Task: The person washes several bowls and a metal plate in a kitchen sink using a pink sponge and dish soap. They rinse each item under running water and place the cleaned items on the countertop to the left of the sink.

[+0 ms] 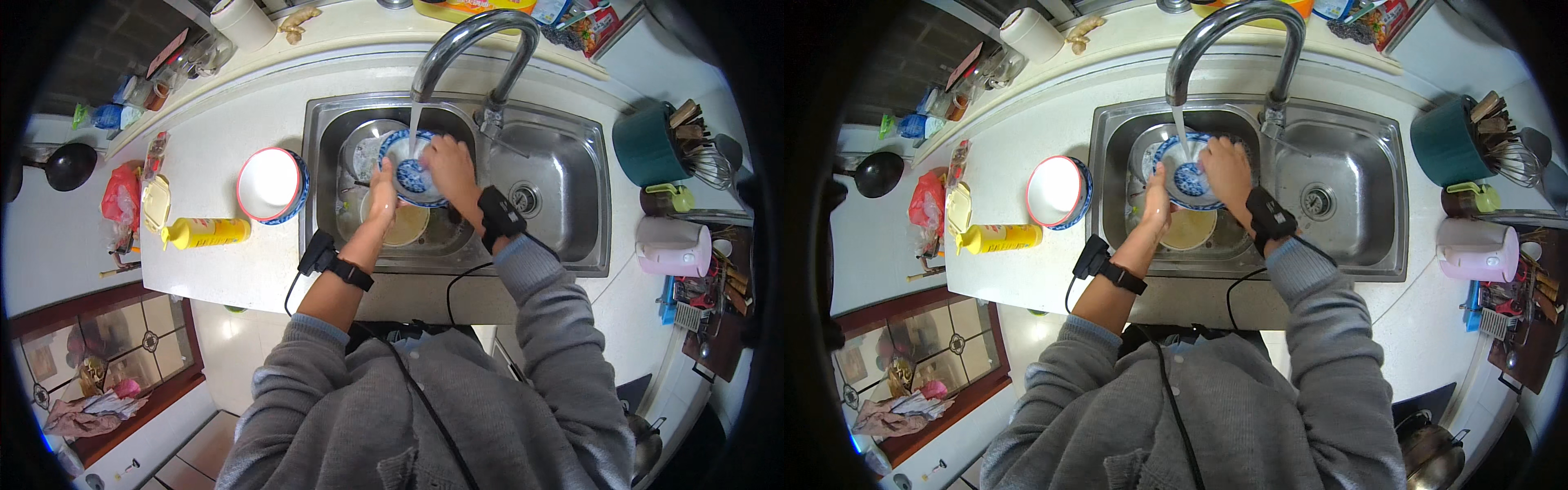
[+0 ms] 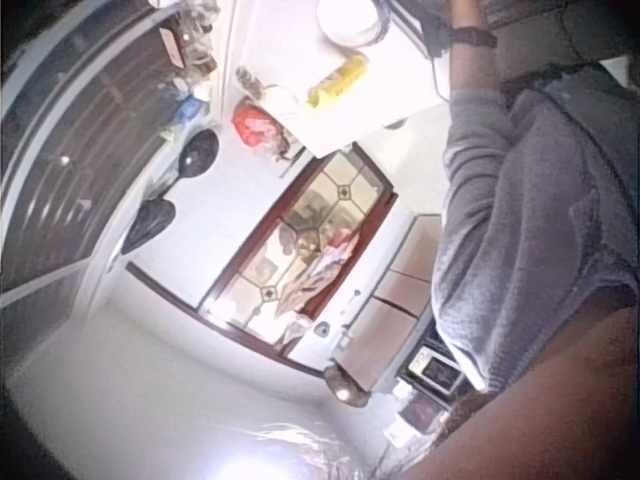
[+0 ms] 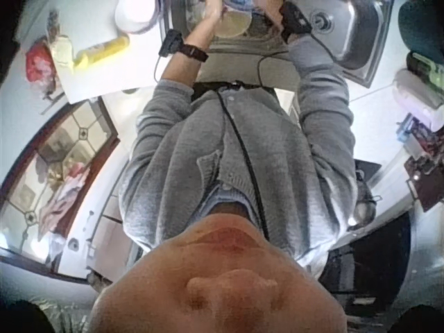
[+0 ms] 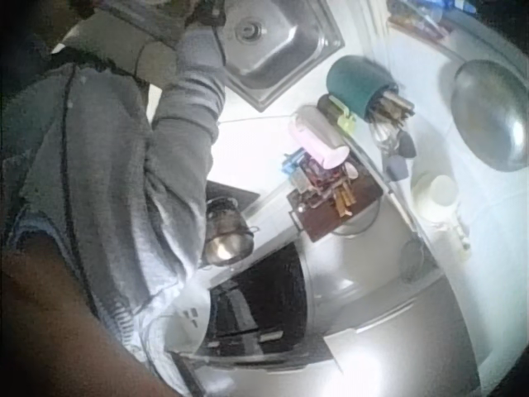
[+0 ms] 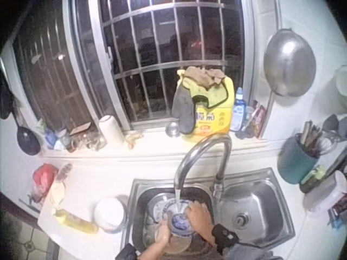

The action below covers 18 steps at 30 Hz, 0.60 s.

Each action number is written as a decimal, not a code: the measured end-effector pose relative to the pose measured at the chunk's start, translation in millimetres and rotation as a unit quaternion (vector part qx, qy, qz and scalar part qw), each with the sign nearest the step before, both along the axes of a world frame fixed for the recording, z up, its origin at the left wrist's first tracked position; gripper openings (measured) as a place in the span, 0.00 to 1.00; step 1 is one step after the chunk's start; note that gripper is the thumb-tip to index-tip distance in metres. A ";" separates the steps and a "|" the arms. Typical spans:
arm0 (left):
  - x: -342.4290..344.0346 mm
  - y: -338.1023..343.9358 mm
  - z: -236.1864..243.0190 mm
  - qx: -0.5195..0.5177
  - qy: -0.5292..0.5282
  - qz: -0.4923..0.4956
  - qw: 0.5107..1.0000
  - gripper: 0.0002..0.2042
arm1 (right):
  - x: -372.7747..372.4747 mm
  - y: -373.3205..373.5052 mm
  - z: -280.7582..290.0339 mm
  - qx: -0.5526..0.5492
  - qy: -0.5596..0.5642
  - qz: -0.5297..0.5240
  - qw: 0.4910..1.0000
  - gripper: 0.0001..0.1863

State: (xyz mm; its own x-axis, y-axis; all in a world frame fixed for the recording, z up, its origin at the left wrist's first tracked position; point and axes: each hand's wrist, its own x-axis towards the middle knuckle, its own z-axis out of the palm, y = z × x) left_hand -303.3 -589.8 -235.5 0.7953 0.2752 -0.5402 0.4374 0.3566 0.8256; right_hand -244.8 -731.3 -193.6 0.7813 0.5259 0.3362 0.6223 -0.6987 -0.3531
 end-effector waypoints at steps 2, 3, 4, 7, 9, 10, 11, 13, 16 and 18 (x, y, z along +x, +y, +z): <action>3.0 9.9 -7.7 0.047 -0.005 0.022 0.999 0.33 | -18.3 5.0 -7.4 0.070 0.133 0.047 0.988 0.02; 2.8 11.6 -11.3 0.039 -0.006 0.016 0.999 0.33 | -26.7 12.1 -11.3 0.091 0.216 0.066 0.970 0.02; 0.7 12.9 -13.4 0.028 0.008 0.007 1.000 0.32 | -28.9 22.6 -14.6 0.149 0.227 0.064 0.960 0.04; -7.2 6.9 -11.6 -0.037 0.009 -0.059 0.998 0.27 | -17.5 43.0 -20.6 0.200 0.230 0.054 0.951 0.07; -12.8 -7.5 -5.7 -0.106 0.009 -0.039 0.994 0.25 | 0.5 39.3 -22.3 0.118 0.138 0.034 0.983 0.08; -12.0 -8.7 -1.4 -0.119 -0.007 -0.035 0.992 0.22 | 8.2 29.7 -23.1 0.059 0.080 0.025 0.995 0.05; -11.1 -8.9 2.7 -0.068 0.018 -0.011 0.997 0.22 | 11.9 19.1 -24.5 0.019 0.051 0.021 0.998 0.05; -10.0 -5.0 8.1 0.002 0.049 0.021 0.999 0.21 | 15.5 -0.5 -27.1 -0.066 -0.014 0.006 0.998 0.05; -12.1 9.4 7.6 0.008 0.037 0.039 0.999 0.18 | 2.8 -14.4 -27.6 0.125 0.058 -0.066 0.988 0.08; -14.3 13.4 2.0 -0.101 0.002 0.099 0.990 0.16 | -12.4 -13.4 -22.2 0.289 0.153 -0.179 0.928 0.10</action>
